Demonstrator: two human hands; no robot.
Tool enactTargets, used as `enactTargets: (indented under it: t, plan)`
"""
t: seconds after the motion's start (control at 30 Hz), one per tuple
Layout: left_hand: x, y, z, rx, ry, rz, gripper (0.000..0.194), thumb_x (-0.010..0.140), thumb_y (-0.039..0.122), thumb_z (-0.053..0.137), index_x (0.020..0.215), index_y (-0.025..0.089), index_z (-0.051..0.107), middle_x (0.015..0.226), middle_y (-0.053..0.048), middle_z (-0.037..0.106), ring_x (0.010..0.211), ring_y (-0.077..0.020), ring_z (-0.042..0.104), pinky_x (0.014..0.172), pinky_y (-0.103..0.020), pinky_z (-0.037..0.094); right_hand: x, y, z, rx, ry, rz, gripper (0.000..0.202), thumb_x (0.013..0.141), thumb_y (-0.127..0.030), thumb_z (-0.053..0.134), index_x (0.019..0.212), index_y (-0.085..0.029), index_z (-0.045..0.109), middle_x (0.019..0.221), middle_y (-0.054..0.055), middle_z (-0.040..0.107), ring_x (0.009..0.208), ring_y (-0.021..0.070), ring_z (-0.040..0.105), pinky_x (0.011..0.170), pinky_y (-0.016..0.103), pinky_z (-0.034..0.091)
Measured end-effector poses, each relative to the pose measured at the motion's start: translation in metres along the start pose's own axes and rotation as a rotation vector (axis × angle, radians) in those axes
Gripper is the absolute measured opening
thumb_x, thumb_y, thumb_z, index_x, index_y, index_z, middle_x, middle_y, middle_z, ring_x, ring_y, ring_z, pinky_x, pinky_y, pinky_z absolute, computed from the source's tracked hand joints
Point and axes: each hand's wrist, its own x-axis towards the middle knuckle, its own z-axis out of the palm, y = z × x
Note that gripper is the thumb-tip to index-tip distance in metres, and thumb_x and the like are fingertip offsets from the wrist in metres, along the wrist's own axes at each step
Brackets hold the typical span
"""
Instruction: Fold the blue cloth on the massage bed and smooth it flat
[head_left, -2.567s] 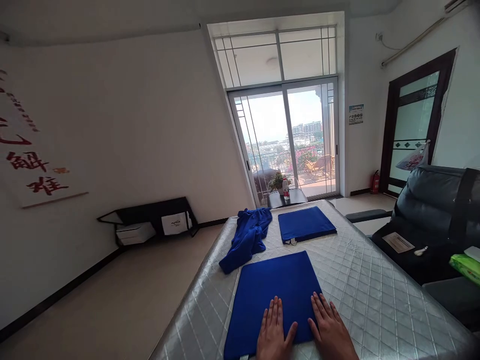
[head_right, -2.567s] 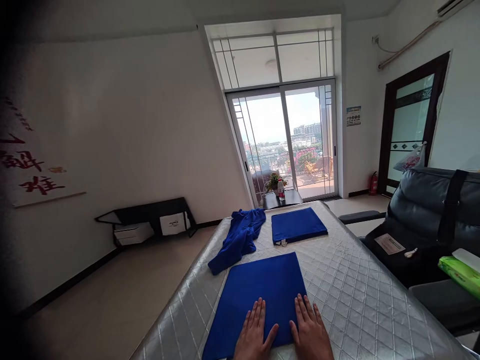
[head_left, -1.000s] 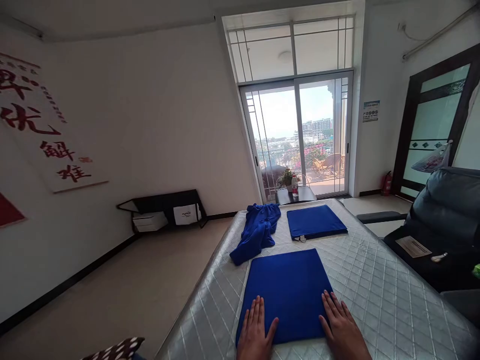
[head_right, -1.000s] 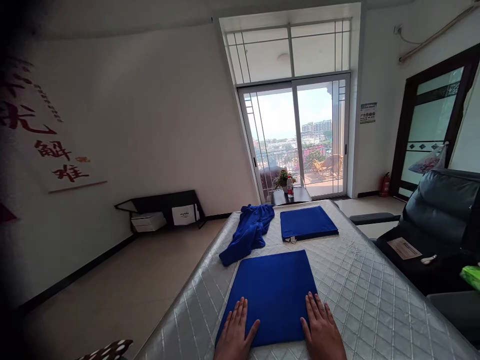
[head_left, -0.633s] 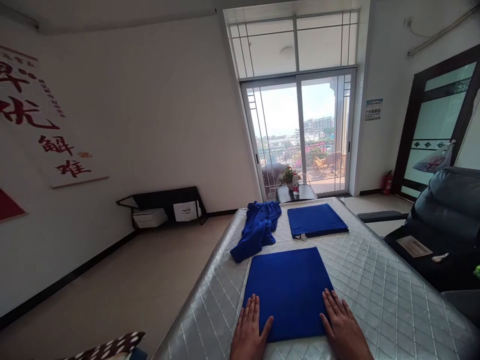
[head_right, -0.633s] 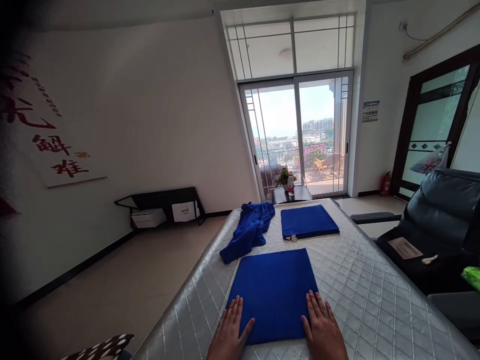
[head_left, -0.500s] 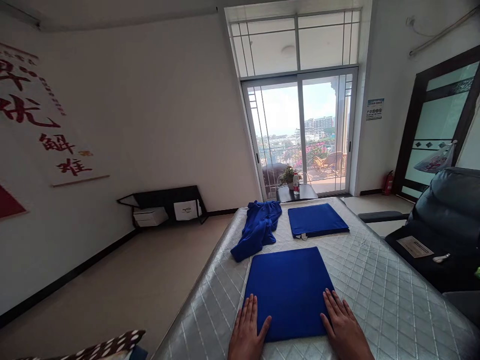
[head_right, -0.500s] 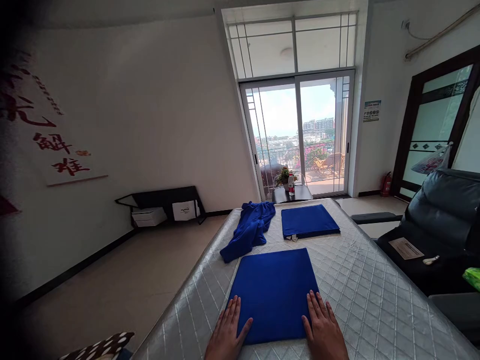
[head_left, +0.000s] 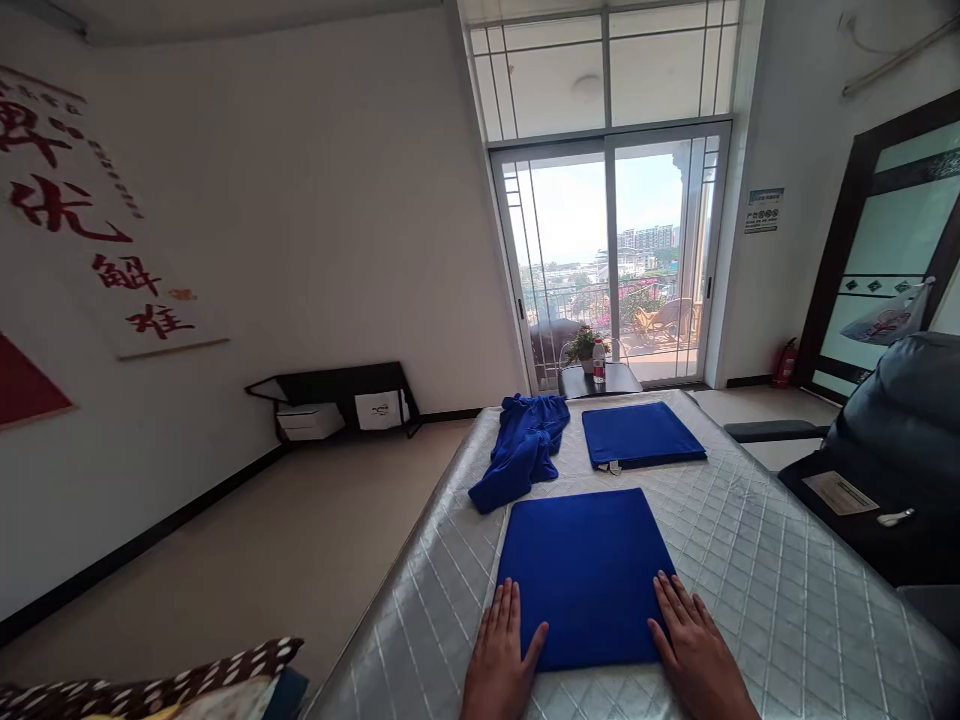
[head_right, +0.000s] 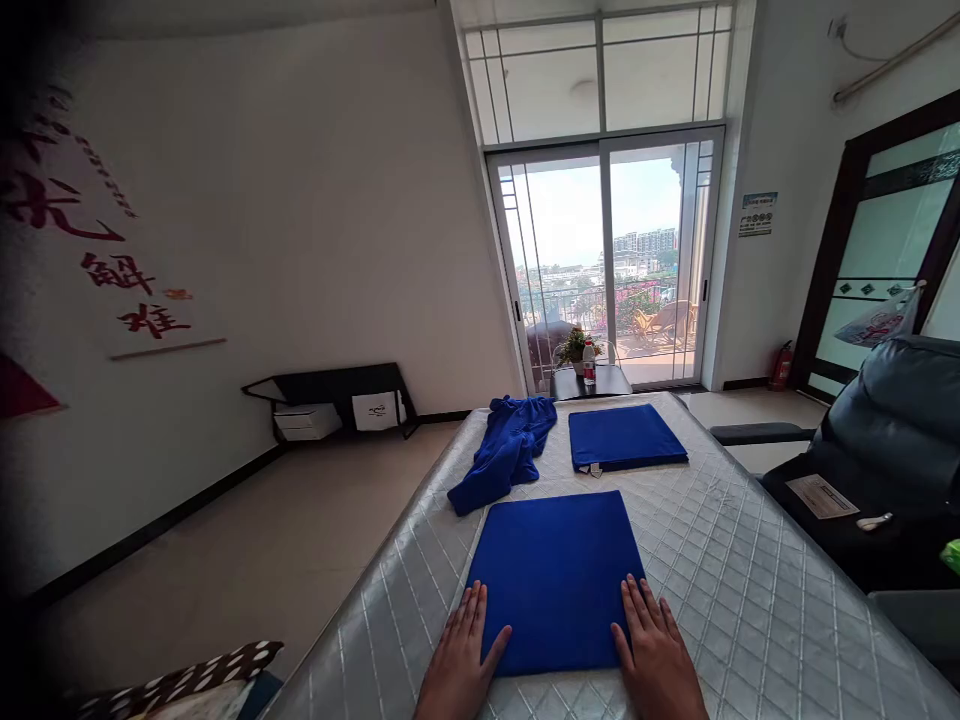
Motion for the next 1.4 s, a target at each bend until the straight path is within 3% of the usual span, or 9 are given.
enactTargets:
  t: [0.47,0.73,0.9,1.07,1.4]
  plan:
    - [0.003,-0.006,0.008,0.014,0.070,0.043,0.083,0.096,0.065,0.025,0.155,0.007,0.022,0.162,-0.013,0.018,0.149,-0.0287,0.021,0.122,-0.046,0.022,0.010,0.006,-0.017,-0.069,-0.002,-0.033,0.070,0.097,-0.062,0.026,0.150,-0.019,0.039,0.158,0.006,0.030,0.147,0.0250,0.023,0.121,0.047,0.019]
    - [0.002,-0.008,0.010,0.001,0.100,0.057,0.082,0.096,0.065,0.027,0.154,0.008,0.024,0.162,-0.012,0.018,0.149,-0.0289,0.021,0.122,-0.046,0.023,0.053,-0.012,-0.046,-0.065,-0.067,-0.064,0.068,0.100,-0.055,0.018,0.153,-0.014,0.032,0.159,0.006,0.028,0.149,0.0208,0.020,0.121,0.040,0.016]
    - [0.003,-0.007,0.007,0.001,0.053,0.029,0.084,0.096,0.066,0.025,0.155,0.006,0.020,0.162,-0.012,0.014,0.150,-0.0284,0.018,0.122,-0.046,0.021,0.081,-0.013,-0.029,-0.058,-0.066,-0.017,0.070,0.099,-0.053,0.017,0.155,-0.011,0.024,0.162,0.009,0.022,0.150,0.0206,0.014,0.122,0.041,0.012]
    - [0.006,-0.008,0.011,0.008,0.045,0.030,0.081,0.096,0.064,0.026,0.155,0.008,0.023,0.162,-0.012,0.016,0.149,-0.0282,0.019,0.122,-0.046,0.021,0.086,0.001,-0.008,-0.030,-0.066,0.016,0.071,0.099,-0.053,0.017,0.155,-0.011,0.020,0.163,0.008,0.018,0.150,0.0193,0.010,0.122,0.041,0.010]
    - [0.003,-0.007,0.012,0.045,0.051,0.024,0.083,0.096,0.065,0.025,0.154,0.005,0.024,0.162,-0.013,0.020,0.149,-0.0270,0.020,0.123,-0.046,0.019,0.085,0.004,-0.010,0.009,-0.074,0.016,0.071,0.098,-0.053,0.017,0.155,-0.010,0.022,0.163,0.008,0.019,0.150,0.0194,0.010,0.122,0.040,0.008]
